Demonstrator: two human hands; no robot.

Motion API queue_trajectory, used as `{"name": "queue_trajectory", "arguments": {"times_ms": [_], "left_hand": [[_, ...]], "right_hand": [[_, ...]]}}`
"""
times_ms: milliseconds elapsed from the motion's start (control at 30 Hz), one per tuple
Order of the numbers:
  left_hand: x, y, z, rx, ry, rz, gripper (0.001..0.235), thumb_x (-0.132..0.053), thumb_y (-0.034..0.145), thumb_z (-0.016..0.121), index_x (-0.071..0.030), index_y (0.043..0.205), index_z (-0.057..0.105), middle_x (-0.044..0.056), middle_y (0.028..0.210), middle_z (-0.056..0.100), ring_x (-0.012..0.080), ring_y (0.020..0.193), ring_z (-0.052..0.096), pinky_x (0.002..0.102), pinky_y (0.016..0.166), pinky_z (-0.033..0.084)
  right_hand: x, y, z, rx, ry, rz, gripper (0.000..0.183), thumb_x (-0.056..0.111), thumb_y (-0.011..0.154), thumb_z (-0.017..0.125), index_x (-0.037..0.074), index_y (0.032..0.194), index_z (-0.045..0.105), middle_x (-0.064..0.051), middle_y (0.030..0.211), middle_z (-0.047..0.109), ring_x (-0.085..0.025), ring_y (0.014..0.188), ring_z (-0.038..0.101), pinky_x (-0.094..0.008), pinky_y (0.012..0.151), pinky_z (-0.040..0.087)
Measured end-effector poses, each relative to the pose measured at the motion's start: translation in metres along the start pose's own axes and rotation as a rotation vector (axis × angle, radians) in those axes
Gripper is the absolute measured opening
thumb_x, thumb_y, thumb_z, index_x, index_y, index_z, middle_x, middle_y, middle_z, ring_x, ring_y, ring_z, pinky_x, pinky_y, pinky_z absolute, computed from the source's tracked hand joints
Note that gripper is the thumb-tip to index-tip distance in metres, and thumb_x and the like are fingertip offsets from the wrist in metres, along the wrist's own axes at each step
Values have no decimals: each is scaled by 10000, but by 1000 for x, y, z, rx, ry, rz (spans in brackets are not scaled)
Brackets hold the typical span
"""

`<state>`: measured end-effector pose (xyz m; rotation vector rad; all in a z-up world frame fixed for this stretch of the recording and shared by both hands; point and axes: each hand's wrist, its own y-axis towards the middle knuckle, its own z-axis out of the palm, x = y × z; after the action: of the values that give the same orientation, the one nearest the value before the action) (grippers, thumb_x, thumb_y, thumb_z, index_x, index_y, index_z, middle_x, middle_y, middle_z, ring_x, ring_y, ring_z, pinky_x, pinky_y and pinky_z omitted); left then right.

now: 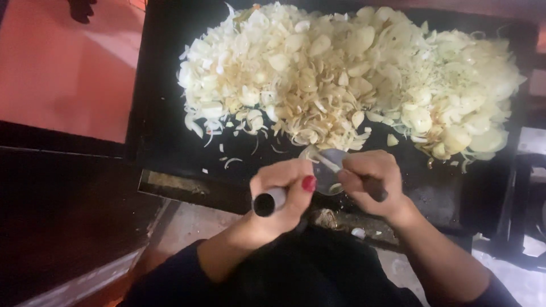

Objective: Stir-frying a large quantity of sliced onions and potatoes on a flat-top grill using two spatulas.

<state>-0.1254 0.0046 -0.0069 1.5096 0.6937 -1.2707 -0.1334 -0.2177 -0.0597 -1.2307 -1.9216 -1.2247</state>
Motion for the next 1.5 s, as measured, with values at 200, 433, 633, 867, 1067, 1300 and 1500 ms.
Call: {"name": "queue_trajectory", "arguments": {"times_ms": [200, 433, 633, 867, 1067, 1300, 1500], "left_hand": [[-1, 2, 3, 56, 13, 11, 232, -15, 1051, 575, -9, 821, 548, 11, 741, 488, 81, 692, 420, 267, 633, 361], [-4, 11, 7, 70, 31, -34, 232, -14, 1039, 580, -6, 811, 540, 2, 723, 476, 71, 674, 401, 263, 606, 356], [12, 6, 2, 19, 58, -32, 195, -2, 1024, 608, 0, 834, 565, -8, 702, 500, 65, 641, 416, 247, 579, 358], [7, 2, -51, -166, -440, 104, 260, -56, 1004, 651, -56, 753, 584, 81, 666, 569, 174, 550, 493, 290, 505, 388], [-17, -4, -140, -406, -372, 100, 228, -122, 920, 556, -138, 695, 520, 10, 520, 398, 118, 424, 357, 268, 380, 314], [-10, 18, -131, -663, -212, 56, 131, -85, 864, 474, -84, 853, 343, 49, 587, 343, 166, 485, 297, 334, 448, 265], [15, 10, -133, -479, -311, 73, 293, -65, 918, 507, -112, 713, 303, 36, 572, 338, 134, 492, 306, 295, 446, 251]], "right_hand": [[-7, 10, -7, 98, 42, 94, 312, 31, 867, 690, -7, 659, 460, -144, 606, 352, -281, 494, 364, -387, 508, 299], [-4, 18, -13, 33, 12, 80, 260, 50, 863, 675, -5, 682, 497, -95, 593, 379, -195, 498, 391, -350, 492, 318], [-22, -1, -15, -72, 135, 153, 238, 70, 920, 649, -9, 735, 521, -80, 666, 450, -188, 578, 434, -332, 548, 360], [-30, -70, -104, -579, 334, 352, 196, 170, 1047, 506, 31, 938, 591, -76, 860, 585, -207, 773, 580, -354, 726, 487], [-215, -271, -209, -1043, 533, 609, 356, 292, 1186, 368, 66, 1097, 629, -88, 974, 637, -232, 900, 675, -404, 876, 572], [-246, -222, -175, -1211, 102, 125, 472, 306, 1211, 471, 36, 824, 455, -127, 759, 523, -213, 633, 476, -360, 605, 403], [-193, -75, -135, -1362, 346, 147, 498, 402, 1111, 530, 39, 771, 496, -93, 622, 539, -216, 527, 534, -346, 522, 470]]}}
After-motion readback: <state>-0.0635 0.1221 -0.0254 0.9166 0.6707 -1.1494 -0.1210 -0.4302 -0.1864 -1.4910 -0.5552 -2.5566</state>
